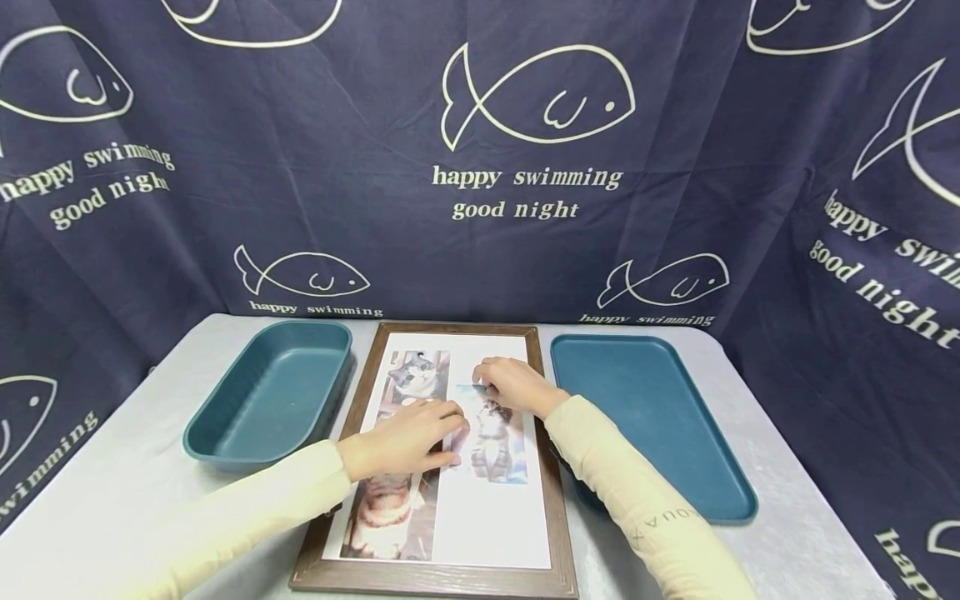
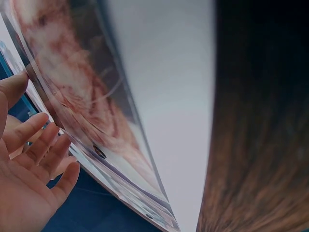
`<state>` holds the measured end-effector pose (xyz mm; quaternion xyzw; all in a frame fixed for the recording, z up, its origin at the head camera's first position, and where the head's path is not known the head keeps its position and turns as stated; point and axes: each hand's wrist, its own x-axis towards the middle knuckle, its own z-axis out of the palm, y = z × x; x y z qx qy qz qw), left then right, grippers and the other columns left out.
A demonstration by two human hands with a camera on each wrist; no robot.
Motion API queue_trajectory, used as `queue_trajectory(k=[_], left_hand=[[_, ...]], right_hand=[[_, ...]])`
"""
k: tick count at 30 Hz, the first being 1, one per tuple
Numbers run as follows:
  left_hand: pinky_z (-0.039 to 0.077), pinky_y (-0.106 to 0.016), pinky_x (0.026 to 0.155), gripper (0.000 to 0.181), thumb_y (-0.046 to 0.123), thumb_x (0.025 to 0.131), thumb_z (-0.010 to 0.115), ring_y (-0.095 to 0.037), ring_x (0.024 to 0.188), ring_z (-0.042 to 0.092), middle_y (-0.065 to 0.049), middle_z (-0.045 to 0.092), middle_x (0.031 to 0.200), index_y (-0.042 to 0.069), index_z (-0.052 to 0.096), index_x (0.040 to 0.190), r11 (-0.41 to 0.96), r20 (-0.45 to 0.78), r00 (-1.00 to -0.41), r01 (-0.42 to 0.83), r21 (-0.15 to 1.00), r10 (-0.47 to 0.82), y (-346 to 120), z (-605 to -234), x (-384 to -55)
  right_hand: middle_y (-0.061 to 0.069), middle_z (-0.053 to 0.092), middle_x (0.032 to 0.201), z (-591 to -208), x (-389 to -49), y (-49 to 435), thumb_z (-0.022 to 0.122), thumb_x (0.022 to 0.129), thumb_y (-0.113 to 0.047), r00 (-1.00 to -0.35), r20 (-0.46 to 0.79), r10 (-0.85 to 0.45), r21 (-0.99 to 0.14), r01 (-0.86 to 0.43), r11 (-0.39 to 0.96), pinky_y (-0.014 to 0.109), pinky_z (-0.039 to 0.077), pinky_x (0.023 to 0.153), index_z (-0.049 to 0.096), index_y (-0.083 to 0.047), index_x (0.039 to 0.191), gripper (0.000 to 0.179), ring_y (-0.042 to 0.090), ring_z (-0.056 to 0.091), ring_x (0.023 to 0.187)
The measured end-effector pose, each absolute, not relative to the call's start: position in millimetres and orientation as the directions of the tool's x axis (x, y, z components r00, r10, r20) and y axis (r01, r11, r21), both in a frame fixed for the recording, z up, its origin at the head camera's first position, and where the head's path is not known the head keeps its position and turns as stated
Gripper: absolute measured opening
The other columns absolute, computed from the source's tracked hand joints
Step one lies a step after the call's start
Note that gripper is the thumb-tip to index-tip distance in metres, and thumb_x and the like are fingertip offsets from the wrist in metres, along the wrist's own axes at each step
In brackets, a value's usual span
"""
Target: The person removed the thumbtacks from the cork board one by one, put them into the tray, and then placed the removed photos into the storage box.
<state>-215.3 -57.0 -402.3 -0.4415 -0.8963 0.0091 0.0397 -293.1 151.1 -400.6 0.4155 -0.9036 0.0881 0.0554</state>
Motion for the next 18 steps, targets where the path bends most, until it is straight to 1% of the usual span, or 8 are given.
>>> queue_trajectory(k=[6,13,18], left_hand=[[0.045,-0.034,0.089,0.04,0.045,0.088,0.055,-0.015,0.102,0.055,0.001,0.053,0.116,0.016,0.057,0.117,0.611,0.062,-0.609,0.792,-0.011,0.791,-56.8,-402.7,-215.8],[0.045,-0.034,0.088,0.038,0.045,0.088,0.055,-0.015,0.101,0.054,0.002,0.053,0.115,0.017,0.058,0.114,0.61,0.058,-0.609,0.792,-0.007,0.791,-56.2,-402.3,-215.7],[0.045,-0.035,0.087,0.039,0.045,0.088,0.055,-0.015,0.1,0.055,0.002,0.053,0.115,0.017,0.058,0.115,0.613,0.046,-0.612,0.79,-0.009,0.789,-55.1,-400.7,-215.3]], right_hand=[[-0.003,0.051,0.073,-398.1,-292.9,150.4,0.063,0.079,0.002,-0.654,0.156,-0.74,-0.129,-0.756,0.642,0.021,0.035,0.06,0.064,-0.01,0.093,0.018,0.008,0.042,0.066],[-0.004,0.047,0.071,-398.1,-294.7,150.3,0.064,0.078,0.001,-0.64,0.162,-0.751,-0.121,-0.769,0.628,0.021,0.034,0.058,0.062,-0.011,0.087,0.015,0.007,0.04,0.064],[-0.002,0.05,0.071,-396.9,-294.6,150.1,0.065,0.078,0.0,-0.634,0.163,-0.756,-0.125,-0.773,0.621,0.02,0.035,0.059,0.062,-0.011,0.085,0.013,0.007,0.04,0.062]])
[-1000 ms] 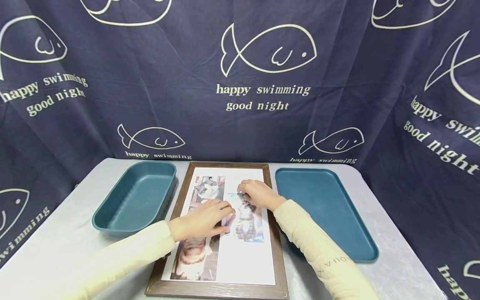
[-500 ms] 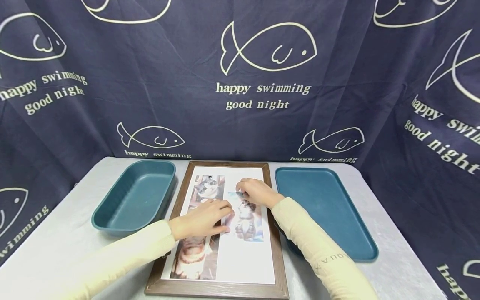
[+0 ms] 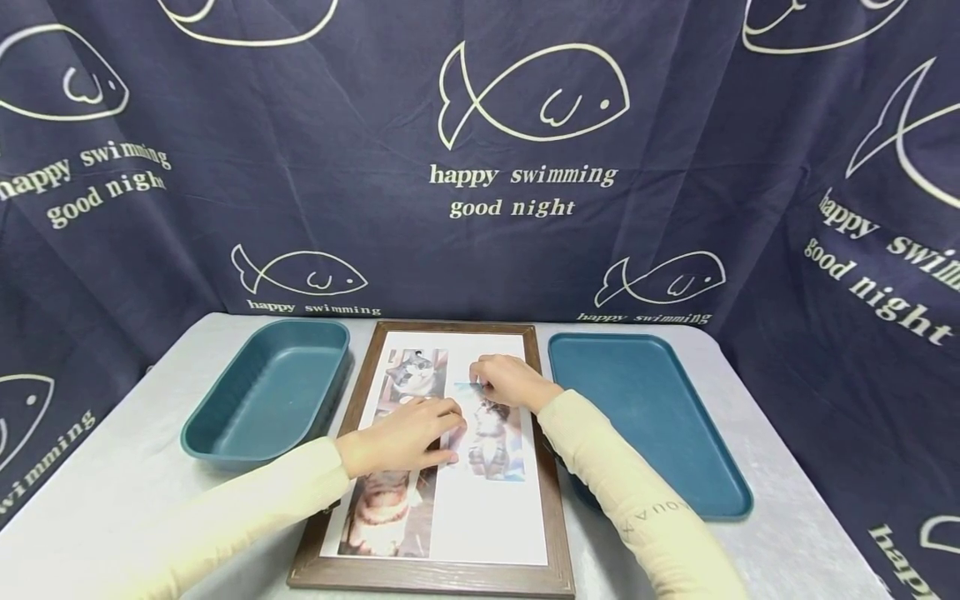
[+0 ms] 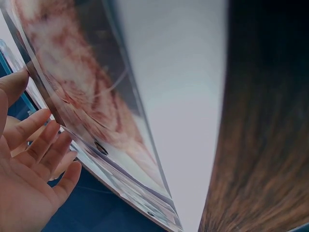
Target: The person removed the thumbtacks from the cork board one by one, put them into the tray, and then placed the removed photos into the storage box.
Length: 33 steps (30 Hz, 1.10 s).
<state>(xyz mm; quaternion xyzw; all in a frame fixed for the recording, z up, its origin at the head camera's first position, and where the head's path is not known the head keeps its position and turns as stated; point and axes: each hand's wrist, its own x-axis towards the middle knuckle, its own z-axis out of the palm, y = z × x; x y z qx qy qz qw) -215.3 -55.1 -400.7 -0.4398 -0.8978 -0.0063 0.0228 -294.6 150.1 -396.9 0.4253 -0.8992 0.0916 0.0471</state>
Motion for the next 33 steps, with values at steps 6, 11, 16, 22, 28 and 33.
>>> queue_trajectory(k=[6,11,16,22,28,33], left_hand=[[0.045,-0.035,0.088,0.038,0.045,0.088,0.055,-0.015,0.099,0.055,0.002,0.053,0.114,0.017,0.058,0.115,0.611,0.048,-0.61,0.791,-0.02,0.791,-54.7,-400.1,-215.9],[0.045,-0.035,0.087,0.039,0.045,0.088,0.055,-0.015,0.1,0.055,0.002,0.053,0.115,0.017,0.058,0.115,0.613,0.048,-0.611,0.79,-0.014,0.79,-55.2,-401.2,-215.8],[0.045,-0.035,0.087,0.04,0.046,0.088,0.054,-0.015,0.101,0.054,0.002,0.053,0.116,0.017,0.058,0.115,0.615,0.051,-0.614,0.789,-0.007,0.788,-55.9,-403.0,-215.8],[0.045,-0.035,0.086,0.04,0.045,0.088,0.055,-0.015,0.101,0.054,0.001,0.053,0.116,0.016,0.057,0.116,0.614,0.056,-0.613,0.789,0.005,0.788,-56.7,-402.9,-215.4],[0.044,-0.034,0.086,0.039,0.045,0.087,0.055,-0.014,0.099,0.054,0.002,0.053,0.115,0.017,0.058,0.115,0.612,0.06,-0.611,0.791,0.004,0.789,-56.5,-402.5,-214.7],[0.044,-0.033,0.086,0.038,0.045,0.087,0.057,-0.013,0.098,0.053,0.003,0.053,0.113,0.017,0.058,0.113,0.61,0.071,-0.608,0.792,0.0,0.79,-56.6,-402.7,-214.9]], right_hand=[[0.0,0.054,0.072,-394.8,-294.9,149.5,0.065,0.077,0.001,-0.64,0.139,-0.756,-0.14,-0.768,0.625,0.02,0.036,0.059,0.063,-0.01,0.087,0.015,0.006,0.041,0.06],[-0.003,0.05,0.071,-395.1,-295.1,148.4,0.066,0.076,0.0,-0.642,0.135,-0.755,-0.13,-0.767,0.629,0.02,0.036,0.058,0.063,-0.01,0.086,0.015,0.006,0.04,0.06],[-0.004,0.049,0.07,-394.8,-294.0,147.9,0.067,0.075,0.0,-0.64,0.146,-0.754,-0.133,-0.768,0.626,0.02,0.037,0.059,0.063,-0.01,0.085,0.015,0.005,0.04,0.059],[0.0,0.053,0.072,-394.3,-294.2,149.1,0.065,0.075,0.0,-0.642,0.145,-0.753,-0.155,-0.767,0.623,0.02,0.038,0.059,0.064,-0.009,0.086,0.015,0.005,0.041,0.059],[0.002,0.055,0.074,-394.1,-295.7,149.0,0.065,0.073,0.002,-0.661,0.123,-0.74,-0.176,-0.749,0.639,0.021,0.036,0.058,0.064,-0.011,0.088,0.02,0.006,0.04,0.059],[0.001,0.053,0.073,-395.4,-297.3,148.8,0.065,0.072,0.001,-0.662,0.123,-0.739,-0.179,-0.747,0.64,0.02,0.036,0.059,0.063,-0.011,0.088,0.02,0.006,0.04,0.06]])
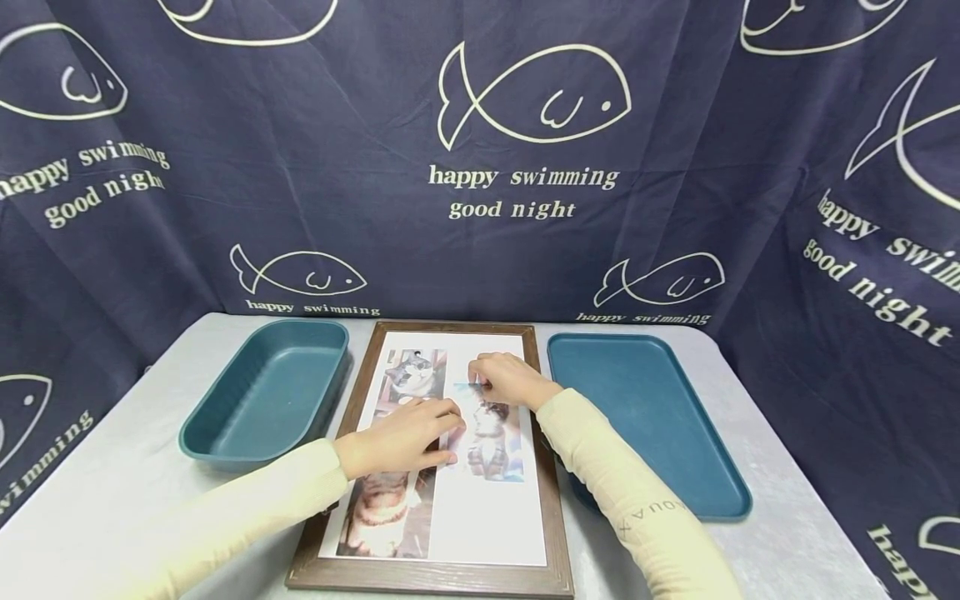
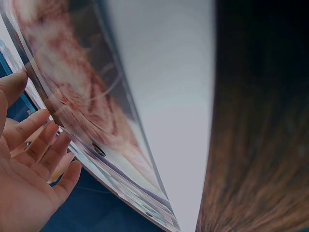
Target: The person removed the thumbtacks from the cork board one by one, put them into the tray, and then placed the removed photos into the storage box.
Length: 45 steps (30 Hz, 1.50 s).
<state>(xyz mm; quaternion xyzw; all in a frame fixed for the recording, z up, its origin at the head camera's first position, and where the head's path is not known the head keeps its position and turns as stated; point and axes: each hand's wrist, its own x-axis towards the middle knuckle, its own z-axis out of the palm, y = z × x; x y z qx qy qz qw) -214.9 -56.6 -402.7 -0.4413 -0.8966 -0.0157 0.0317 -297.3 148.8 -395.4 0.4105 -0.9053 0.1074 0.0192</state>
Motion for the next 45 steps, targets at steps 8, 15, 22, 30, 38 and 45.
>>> queue_trajectory(k=[8,15,22,30,38,45], left_hand=[[0.044,-0.034,0.087,0.039,0.044,0.087,0.057,-0.014,0.099,0.054,0.002,0.053,0.114,0.016,0.059,0.113,0.607,0.075,-0.605,0.795,0.003,0.792,-56.8,-402.6,-215.3],[0.044,-0.034,0.085,0.037,0.043,0.087,0.057,-0.014,0.096,0.054,0.002,0.054,0.112,0.016,0.059,0.112,0.594,0.098,-0.592,0.804,0.007,0.8,-57.7,-402.2,-214.8],[0.044,-0.033,0.085,0.038,0.044,0.087,0.057,-0.013,0.097,0.054,0.002,0.053,0.113,0.016,0.059,0.112,0.6,0.079,-0.598,0.8,0.001,0.798,-57.6,-401.0,-214.5],[0.043,-0.034,0.085,0.038,0.043,0.088,0.056,-0.014,0.097,0.053,0.001,0.053,0.114,0.015,0.058,0.114,0.604,0.07,-0.603,0.797,0.011,0.795,-57.3,-400.4,-213.6],[0.043,-0.033,0.085,0.037,0.043,0.087,0.056,-0.013,0.097,0.053,0.002,0.053,0.113,0.016,0.059,0.112,0.606,0.07,-0.604,0.796,-0.001,0.794,-56.8,-401.0,-214.4],[0.043,-0.034,0.086,0.037,0.043,0.087,0.057,-0.013,0.098,0.053,0.002,0.053,0.112,0.016,0.058,0.113,0.608,0.068,-0.606,0.794,0.004,0.792,-56.8,-402.1,-215.1]], right_hand=[[0.0,0.054,0.075,-395.1,-296.6,148.3,0.068,0.073,-0.002,-0.677,0.115,-0.727,-0.178,-0.734,0.656,0.021,0.038,0.06,0.063,-0.012,0.089,0.02,0.005,0.043,0.061],[0.0,0.054,0.074,-395.2,-296.8,147.5,0.068,0.074,-0.002,-0.667,0.111,-0.736,-0.174,-0.743,0.647,0.021,0.037,0.059,0.064,-0.011,0.089,0.019,0.005,0.041,0.06],[-0.001,0.053,0.072,-397.0,-298.1,147.0,0.067,0.072,-0.001,-0.662,0.115,-0.741,-0.152,-0.749,0.645,0.021,0.037,0.059,0.063,-0.012,0.089,0.02,0.006,0.041,0.06],[-0.003,0.052,0.072,-396.5,-299.1,146.6,0.068,0.072,-0.002,-0.667,0.115,-0.736,-0.138,-0.745,0.653,0.021,0.038,0.06,0.064,-0.012,0.088,0.02,0.006,0.042,0.061],[-0.002,0.054,0.073,-393.5,-298.5,147.8,0.066,0.072,0.001,-0.675,0.118,-0.728,-0.16,-0.737,0.657,0.021,0.039,0.059,0.064,-0.012,0.088,0.021,0.006,0.043,0.06],[-0.003,0.055,0.074,-392.6,-299.2,149.3,0.066,0.072,-0.001,-0.687,0.115,-0.718,-0.171,-0.725,0.667,0.021,0.038,0.057,0.064,-0.013,0.09,0.021,0.005,0.043,0.06]])
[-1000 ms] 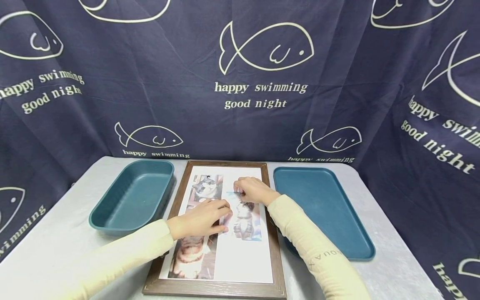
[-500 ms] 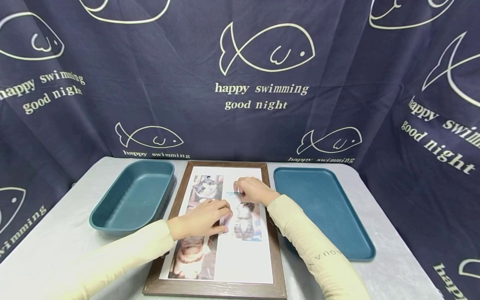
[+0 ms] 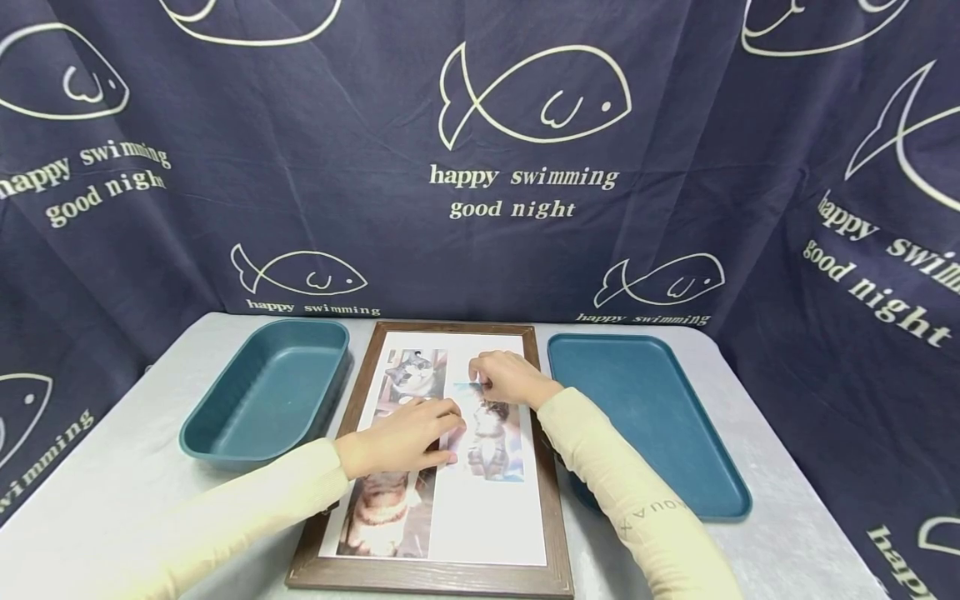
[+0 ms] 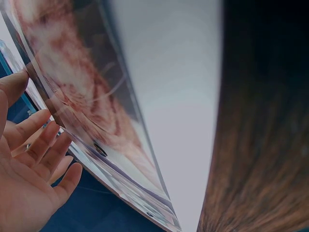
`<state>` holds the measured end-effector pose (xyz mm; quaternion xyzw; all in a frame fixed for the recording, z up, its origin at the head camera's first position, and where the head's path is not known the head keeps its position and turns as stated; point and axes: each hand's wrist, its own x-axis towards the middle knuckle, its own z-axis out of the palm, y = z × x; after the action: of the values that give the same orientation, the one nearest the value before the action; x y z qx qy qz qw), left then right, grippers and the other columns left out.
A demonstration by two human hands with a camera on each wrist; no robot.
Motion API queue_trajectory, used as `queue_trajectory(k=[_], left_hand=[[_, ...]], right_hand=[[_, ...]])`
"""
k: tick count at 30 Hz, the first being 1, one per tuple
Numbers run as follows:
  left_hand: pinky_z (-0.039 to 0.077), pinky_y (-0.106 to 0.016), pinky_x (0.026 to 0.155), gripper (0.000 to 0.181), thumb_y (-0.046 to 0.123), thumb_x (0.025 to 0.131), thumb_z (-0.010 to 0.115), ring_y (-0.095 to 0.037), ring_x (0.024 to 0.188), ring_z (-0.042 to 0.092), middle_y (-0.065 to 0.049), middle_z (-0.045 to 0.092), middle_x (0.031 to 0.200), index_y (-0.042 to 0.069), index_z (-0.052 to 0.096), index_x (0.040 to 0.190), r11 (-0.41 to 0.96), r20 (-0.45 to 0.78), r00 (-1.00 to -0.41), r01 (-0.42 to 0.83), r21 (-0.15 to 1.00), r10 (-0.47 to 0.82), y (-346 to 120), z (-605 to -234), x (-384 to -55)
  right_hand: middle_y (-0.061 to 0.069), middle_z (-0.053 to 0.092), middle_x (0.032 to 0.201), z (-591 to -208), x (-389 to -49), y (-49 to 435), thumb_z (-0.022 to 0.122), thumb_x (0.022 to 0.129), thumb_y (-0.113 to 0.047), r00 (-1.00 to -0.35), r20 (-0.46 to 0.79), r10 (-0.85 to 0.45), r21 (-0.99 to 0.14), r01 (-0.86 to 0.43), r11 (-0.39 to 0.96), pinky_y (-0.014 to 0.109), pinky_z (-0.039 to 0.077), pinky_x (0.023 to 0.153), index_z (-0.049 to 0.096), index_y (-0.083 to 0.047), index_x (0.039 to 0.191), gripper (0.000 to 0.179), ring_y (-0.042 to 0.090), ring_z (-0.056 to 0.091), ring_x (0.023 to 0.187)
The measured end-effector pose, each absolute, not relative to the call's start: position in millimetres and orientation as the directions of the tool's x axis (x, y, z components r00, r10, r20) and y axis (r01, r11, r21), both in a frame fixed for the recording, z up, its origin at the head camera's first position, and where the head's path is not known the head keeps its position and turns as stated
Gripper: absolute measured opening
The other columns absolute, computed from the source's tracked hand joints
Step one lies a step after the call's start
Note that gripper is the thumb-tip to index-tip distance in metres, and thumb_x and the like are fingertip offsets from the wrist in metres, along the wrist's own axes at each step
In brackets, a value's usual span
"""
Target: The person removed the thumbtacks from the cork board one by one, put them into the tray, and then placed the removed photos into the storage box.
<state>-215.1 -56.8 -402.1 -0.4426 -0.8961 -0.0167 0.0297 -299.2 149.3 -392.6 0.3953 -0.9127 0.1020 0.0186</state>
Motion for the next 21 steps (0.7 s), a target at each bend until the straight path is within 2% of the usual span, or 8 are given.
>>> queue_trajectory(k=[13,21], left_hand=[[0.043,-0.034,0.087,0.037,0.045,0.087,0.056,-0.014,0.099,0.053,0.002,0.053,0.113,0.017,0.058,0.112,0.601,0.081,-0.598,0.799,-0.012,0.797,-57,-404,-216],[0.042,-0.034,0.087,0.037,0.044,0.087,0.056,-0.013,0.099,0.053,0.002,0.053,0.112,0.017,0.059,0.112,0.608,0.072,-0.606,0.794,-0.003,0.792,-57,-403,-215]], right_hand=[[-0.004,0.055,0.076,-386,-296,153,0.067,0.074,-0.006,-0.701,0.115,-0.704,-0.207,-0.71,0.673,0.022,0.039,0.057,0.064,-0.013,0.093,0.02,0.005,0.045,0.062],[-0.002,0.055,0.076,-379,-294,158,0.067,0.072,-0.005,-0.71,0.126,-0.693,-0.217,-0.701,0.679,0.022,0.037,0.057,0.064,-0.011,0.093,0.022,0.009,0.046,0.064]])
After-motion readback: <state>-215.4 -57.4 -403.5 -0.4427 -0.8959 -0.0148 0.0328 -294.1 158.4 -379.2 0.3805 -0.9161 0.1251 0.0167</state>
